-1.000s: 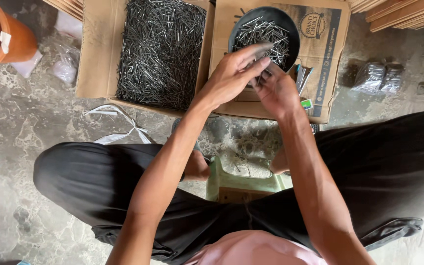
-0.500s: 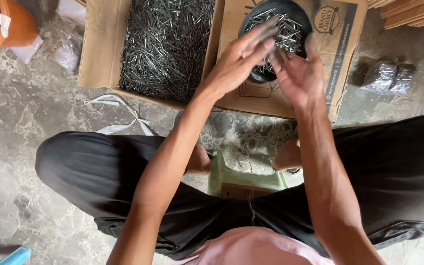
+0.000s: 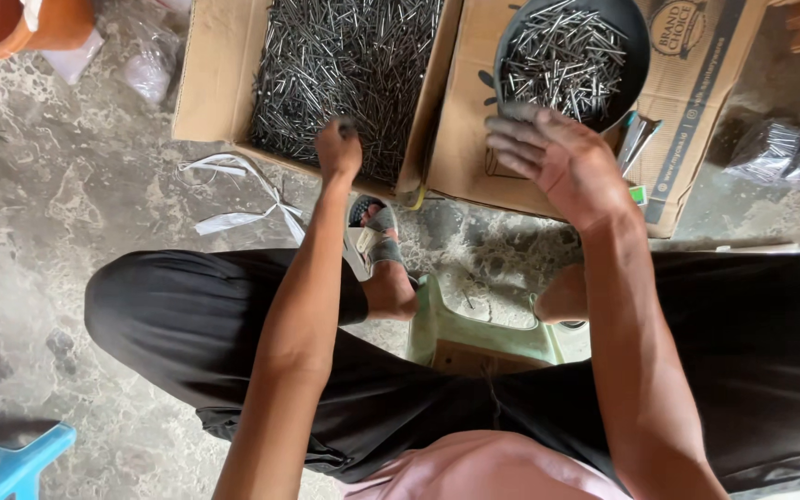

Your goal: The person sits on the floor and repeatedly picks up nails from a cardboard box with their left hand, then transfers them into a black bowl with their right hand. The task involves moving nails from a bulk container into a smaller bowl.

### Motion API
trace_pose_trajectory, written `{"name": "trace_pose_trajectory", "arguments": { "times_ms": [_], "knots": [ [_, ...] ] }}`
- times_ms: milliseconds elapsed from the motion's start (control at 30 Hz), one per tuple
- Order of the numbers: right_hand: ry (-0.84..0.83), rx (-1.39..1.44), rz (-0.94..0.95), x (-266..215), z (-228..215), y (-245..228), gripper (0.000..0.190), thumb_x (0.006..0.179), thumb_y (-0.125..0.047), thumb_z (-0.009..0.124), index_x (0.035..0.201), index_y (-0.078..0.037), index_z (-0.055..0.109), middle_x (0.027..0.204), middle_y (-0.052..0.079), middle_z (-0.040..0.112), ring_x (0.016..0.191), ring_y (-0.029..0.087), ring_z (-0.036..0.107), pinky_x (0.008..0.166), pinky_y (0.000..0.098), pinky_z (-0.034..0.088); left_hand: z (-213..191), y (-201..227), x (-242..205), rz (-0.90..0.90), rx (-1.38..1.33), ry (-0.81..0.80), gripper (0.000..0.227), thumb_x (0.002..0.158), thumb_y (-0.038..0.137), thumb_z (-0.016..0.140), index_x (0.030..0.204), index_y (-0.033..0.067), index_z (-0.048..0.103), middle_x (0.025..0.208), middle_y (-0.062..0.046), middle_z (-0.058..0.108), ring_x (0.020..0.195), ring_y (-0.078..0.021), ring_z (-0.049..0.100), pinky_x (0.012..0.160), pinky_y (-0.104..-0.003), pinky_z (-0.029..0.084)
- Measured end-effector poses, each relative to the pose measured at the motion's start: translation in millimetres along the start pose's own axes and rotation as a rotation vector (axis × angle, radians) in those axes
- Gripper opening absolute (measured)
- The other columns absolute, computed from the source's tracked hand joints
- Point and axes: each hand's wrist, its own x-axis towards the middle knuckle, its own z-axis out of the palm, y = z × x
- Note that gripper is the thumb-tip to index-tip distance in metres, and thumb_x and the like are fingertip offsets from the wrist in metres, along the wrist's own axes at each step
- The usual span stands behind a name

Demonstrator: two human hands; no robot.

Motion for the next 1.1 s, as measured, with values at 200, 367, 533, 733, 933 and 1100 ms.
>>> {"name": "trace_pose_trajectory", "arguments": {
  "times_ms": [200,367,533,733,933,1100],
  "knots": [
    [-0.056,-0.088,0.104,10.8,6.8,7.1,0.059,0.089,-0.035,0.044,0.13,0.005,0.033,0.13,0.03,0.042,0.123,0.039,0.042,0.102,0.0429,0.038,11.0,-9.4,-31.7,0.182,0.449,-0.091,0.028,0.078,0.017,0.062,0.104,0.0054,0.061,0.099,-0.018,0.059,0.093,-0.0374,0.058,0.077,-0.049,0.049],
    [0.017,-0.034,0.142,17.9,9.4,10.1,0.05,0.086,-0.027,0.048,0.127,0.002,0.043,0.12,0.023,0.054,0.111,0.028,0.056,0.093,0.0346,0.046,9.1,25.6,-41.6,0.346,0.55,-0.171,0.048,0.077,0.013,0.068,0.12,0.0071,0.048,0.119,-0.02,0.042,0.108,-0.0408,0.046,0.085,-0.05,0.045],
    [0.051,-0.018,0.176,22.9,3.1,16.5,0.047,0.086,-0.024,0.05,0.125,0.002,0.046,0.117,0.021,0.056,0.107,0.025,0.058,0.092,0.035,0.047,21.9,5.4,-31.9,0.359,0.649,-0.272,0.055,0.078,0.01,0.066,0.127,0.0108,0.042,0.125,-0.02,0.039,0.114,-0.0413,0.041,0.086,-0.05,0.046],
    [0.041,-0.015,0.187,26.7,0.7,21.5,0.047,0.086,-0.024,0.05,0.125,0.001,0.046,0.116,0.02,0.057,0.107,0.026,0.058,0.093,0.036,0.046,44.5,-16.0,-20.6,0.382,0.657,-0.297,0.041,0.08,0.002,0.056,0.121,0.0065,0.049,0.115,-0.019,0.049,0.106,-0.0376,0.05,0.078,-0.042,0.054],
    [0.058,-0.027,0.172,22.1,1.4,17.5,0.044,0.087,-0.024,0.05,0.123,0.0,0.048,0.114,0.019,0.059,0.106,0.025,0.059,0.092,0.0352,0.047,41.7,-14.1,-39.9,0.406,0.541,-0.246,0.022,0.081,0.002,0.055,0.103,0.0022,0.058,0.093,-0.016,0.057,0.095,-0.0333,0.056,0.071,-0.038,0.055],
    [0.062,-0.028,0.146,16.2,4.1,16.4,0.043,0.087,-0.024,0.051,0.123,0.0,0.049,0.114,0.019,0.058,0.107,0.025,0.059,0.093,0.0357,0.047,27.4,-11.7,-33.6,0.382,0.521,-0.15,0.017,0.08,0.002,0.055,0.096,0.003,0.06,0.086,-0.013,0.059,0.091,-0.0298,0.057,0.069,-0.038,0.055]
  ]
}}
